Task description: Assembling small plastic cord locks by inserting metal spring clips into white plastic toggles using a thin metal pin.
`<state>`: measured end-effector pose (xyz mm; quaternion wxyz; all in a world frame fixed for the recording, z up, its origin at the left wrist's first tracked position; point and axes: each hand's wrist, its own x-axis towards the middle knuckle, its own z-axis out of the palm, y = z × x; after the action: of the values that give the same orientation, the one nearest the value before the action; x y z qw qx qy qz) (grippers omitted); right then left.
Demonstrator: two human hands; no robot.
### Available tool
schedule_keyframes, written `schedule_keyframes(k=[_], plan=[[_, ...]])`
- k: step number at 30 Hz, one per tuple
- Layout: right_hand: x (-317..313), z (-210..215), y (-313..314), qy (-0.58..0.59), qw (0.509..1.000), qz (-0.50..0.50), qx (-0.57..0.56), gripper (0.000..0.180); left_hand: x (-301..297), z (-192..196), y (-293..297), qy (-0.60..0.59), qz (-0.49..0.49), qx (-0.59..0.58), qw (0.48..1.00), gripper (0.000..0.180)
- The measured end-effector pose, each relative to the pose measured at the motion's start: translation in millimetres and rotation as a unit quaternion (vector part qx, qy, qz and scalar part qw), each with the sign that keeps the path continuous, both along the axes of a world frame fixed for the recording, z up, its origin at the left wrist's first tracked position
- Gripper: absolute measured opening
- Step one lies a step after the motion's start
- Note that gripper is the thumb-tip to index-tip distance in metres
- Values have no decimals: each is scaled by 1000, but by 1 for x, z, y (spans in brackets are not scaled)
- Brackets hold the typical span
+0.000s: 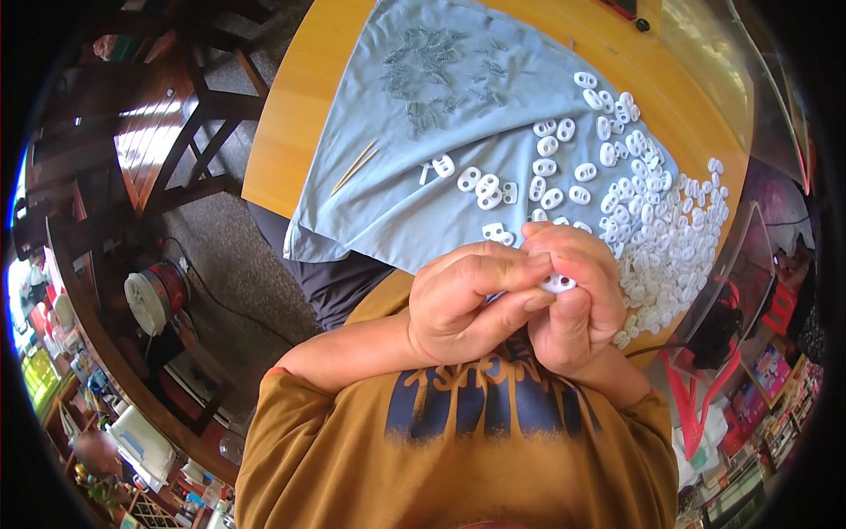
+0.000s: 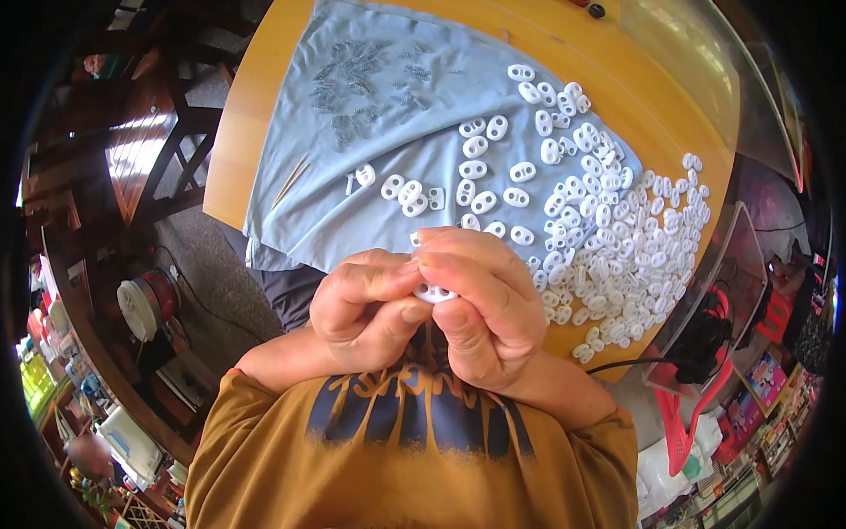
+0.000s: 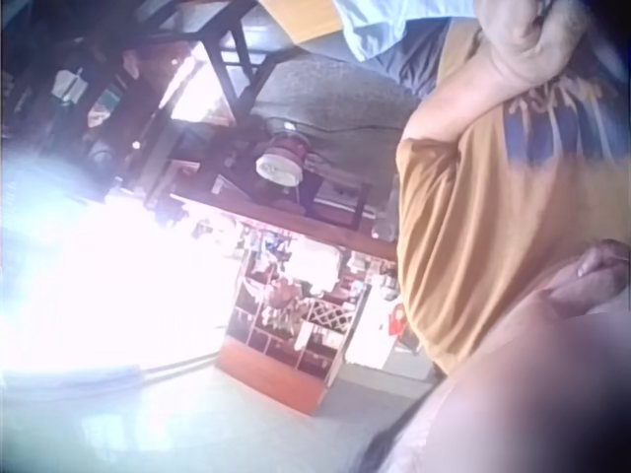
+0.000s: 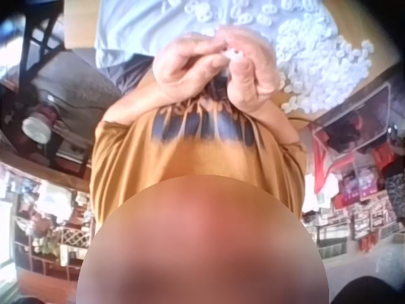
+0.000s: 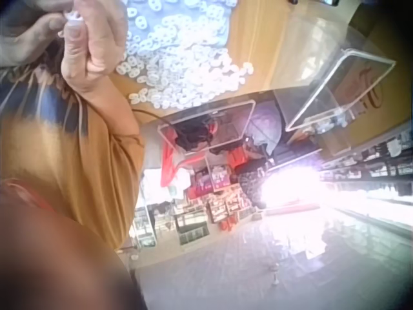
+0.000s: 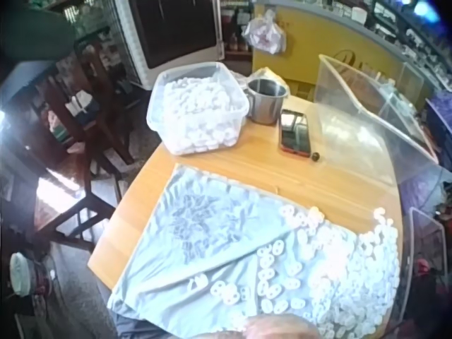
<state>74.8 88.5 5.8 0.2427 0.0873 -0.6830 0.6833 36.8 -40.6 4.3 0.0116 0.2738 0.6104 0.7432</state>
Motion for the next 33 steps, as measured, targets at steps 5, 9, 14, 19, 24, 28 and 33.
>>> schedule_keyframes(k=[5,9,14,19,24,28,33], plan=[[2,2,3,-35,999,7,17,26,0,1,-4,-40,-11,-22,999,28],[3,7,7,-68,996,28,45,27,1,0,-6,-117,-42,30,992,27],[3,18,7,-128,988,19,81,34,-1,11,-9,-319,-91,126,935,25],[7,24,6,-179,983,-38,8,33,-19,17,-12,-346,-97,107,927,23],[6,24,14,-155,985,15,73,22,-44,24,-12,-331,-17,63,941,22],[6,23,15,-134,985,78,70,21,-103,44,-2,-198,51,40,978,22],[11,23,13,-129,986,91,56,21,-246,76,5,-55,68,35,996,30]])
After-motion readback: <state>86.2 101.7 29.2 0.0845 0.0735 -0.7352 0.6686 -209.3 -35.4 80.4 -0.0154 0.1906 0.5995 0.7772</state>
